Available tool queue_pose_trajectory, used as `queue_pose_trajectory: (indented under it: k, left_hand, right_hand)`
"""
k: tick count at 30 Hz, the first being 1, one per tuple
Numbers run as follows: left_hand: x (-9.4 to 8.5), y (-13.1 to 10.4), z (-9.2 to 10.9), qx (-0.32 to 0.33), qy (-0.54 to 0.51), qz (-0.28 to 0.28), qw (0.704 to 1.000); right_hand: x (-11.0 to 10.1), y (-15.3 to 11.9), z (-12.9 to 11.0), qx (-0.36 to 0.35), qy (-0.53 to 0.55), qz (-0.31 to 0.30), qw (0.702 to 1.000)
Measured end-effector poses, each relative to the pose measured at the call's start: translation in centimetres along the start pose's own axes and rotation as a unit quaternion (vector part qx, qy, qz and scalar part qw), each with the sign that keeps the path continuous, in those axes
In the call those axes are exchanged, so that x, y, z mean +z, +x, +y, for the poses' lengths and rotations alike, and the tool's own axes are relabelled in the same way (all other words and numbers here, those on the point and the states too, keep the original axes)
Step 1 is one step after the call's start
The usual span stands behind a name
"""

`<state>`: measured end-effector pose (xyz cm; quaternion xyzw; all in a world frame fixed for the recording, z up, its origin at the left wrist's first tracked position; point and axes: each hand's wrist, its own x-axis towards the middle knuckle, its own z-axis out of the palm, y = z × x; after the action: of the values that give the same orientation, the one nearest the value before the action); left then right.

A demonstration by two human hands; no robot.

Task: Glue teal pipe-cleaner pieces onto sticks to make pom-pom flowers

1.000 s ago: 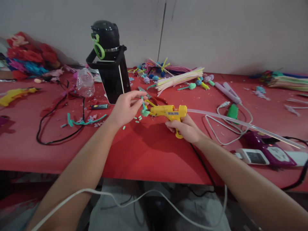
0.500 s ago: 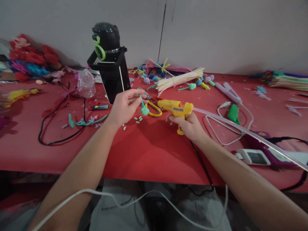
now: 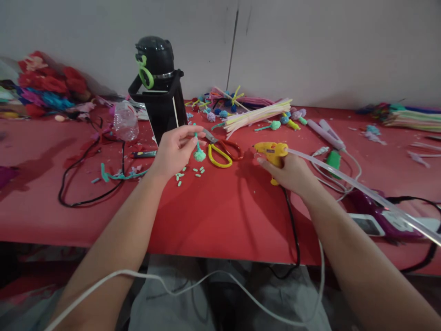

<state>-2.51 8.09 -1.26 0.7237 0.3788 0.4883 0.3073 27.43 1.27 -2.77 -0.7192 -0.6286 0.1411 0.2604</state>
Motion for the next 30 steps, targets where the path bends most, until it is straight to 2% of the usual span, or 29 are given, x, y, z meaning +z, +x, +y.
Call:
queue_pose_trajectory:
  k: [6, 9, 12, 15, 19, 22, 26, 30]
  left_hand:
    - [-0.1, 0.2, -0.2, 0.000, 0.011, 0.014, 1.000]
    - [-0.1, 0.2, 0.0, -0.003, 0.016, 0.009, 1.000]
    - [-0.1, 0.2, 0.2, -0.008, 0.017, 0.014, 1.000]
    - [-0.3, 0.3, 0.2, -0.003, 0.015, 0.036, 0.999]
    - [-0.6, 0.5, -0.1, 0.000, -0.002, 0.058, 0.998]
    - [-0.9, 0.7, -0.3, 0.006, -0.028, 0.062, 0.998]
    - [-0.9, 0.6, -0.3, -0.008, -0.007, 0.062, 0.998]
    - [-0.8, 0.5, -0.2, -0.014, 0.011, 0.055, 0.998]
  right_hand:
    - [-2.6, -2.6, 1.1, 0.019, -0.104, -0.061, 0.993]
    - [-2.7, -4.7, 0.8, -0.082, -0.031, -0.129, 0.988]
    - [-1.7, -5.8, -1.5, -0.176, 0.071, -0.237, 0.953]
    - [0.1, -5.1, -5.0, -0.192, 0.064, -0.281, 0.938]
    - [2.8, -2.4, -9.0, -0.233, 0.067, -0.262, 0.934]
    - [4.6, -0.7, -10.6, -0.250, 0.057, -0.254, 0.933]
    - [6.1, -0.1, -10.8, -0.234, 0.082, -0.262, 0.933]
    - [7.2, -0.4, -10.5, -0.286, 0.081, -0.199, 0.934]
